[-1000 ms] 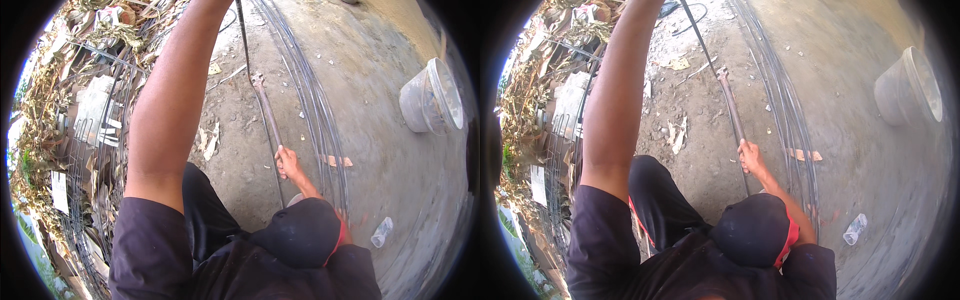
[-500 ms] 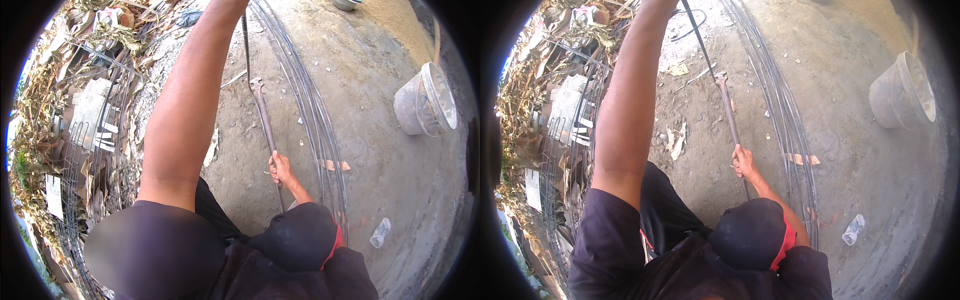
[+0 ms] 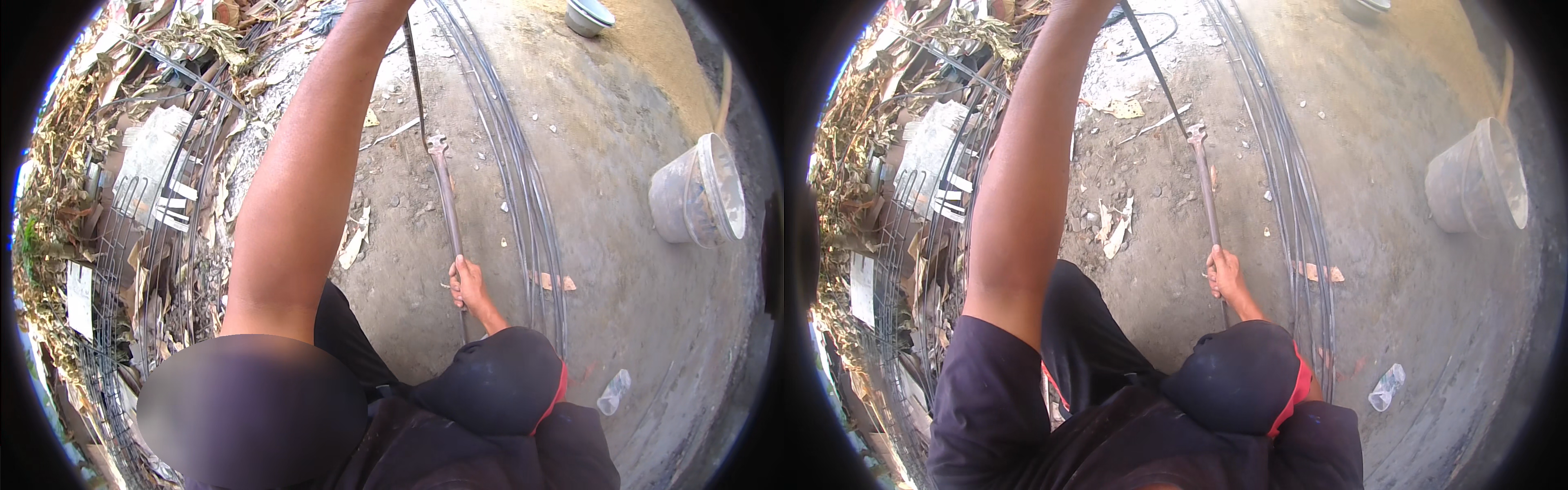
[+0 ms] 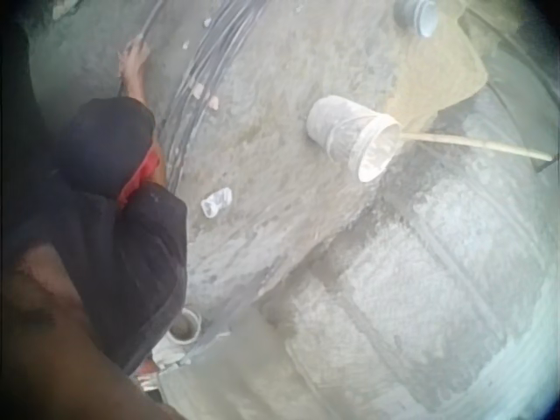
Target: The person uses a hammer to strike and break long steel rods on a concrete floor. They repeatedly pick up rods, position them, and strike them to create shorter pieces, which are then placed on the ground.
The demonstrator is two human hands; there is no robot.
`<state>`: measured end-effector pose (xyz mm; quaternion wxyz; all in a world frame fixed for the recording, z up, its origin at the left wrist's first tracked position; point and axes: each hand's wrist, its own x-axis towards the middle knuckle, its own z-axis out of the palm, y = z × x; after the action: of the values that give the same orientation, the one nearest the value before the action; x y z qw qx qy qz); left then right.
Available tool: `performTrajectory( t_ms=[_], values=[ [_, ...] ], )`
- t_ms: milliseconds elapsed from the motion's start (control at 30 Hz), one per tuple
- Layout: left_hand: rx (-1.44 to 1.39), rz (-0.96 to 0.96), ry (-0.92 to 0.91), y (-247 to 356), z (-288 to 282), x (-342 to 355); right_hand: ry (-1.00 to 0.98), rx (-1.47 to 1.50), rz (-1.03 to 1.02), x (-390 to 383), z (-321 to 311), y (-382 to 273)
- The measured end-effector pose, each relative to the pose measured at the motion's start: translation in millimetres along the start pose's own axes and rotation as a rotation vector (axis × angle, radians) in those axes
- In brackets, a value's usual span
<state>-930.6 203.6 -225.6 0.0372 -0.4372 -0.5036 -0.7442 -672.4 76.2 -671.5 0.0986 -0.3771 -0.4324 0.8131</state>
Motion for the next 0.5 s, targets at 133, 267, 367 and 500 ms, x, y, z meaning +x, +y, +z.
performTrajectory(
  t_ms=[133, 267, 367, 500],
  values=[
    [-0.118, 0.062, -0.03, -2.6, 10.2, -1.4, -0.026, 0.019, -0.041, -22.3, 4.3, -10.2],
    [-0.095, 0.046, -0.04, -4.6, 14.8, -2.1, -0.047, 0.032, -0.039, -22.0, -3.1, -18.5],
    [-0.065, 0.06, -0.018, -3.9, 16.7, -2.8, -0.093, 0.072, -0.013, -21.3, -9.4, -26.8],
    [-0.053, 0.06, -0.004, -9.3, 6.2, 5.5, -0.143, 0.119, 0.036, -28.6, -4.7, -44.7]
  ],
)
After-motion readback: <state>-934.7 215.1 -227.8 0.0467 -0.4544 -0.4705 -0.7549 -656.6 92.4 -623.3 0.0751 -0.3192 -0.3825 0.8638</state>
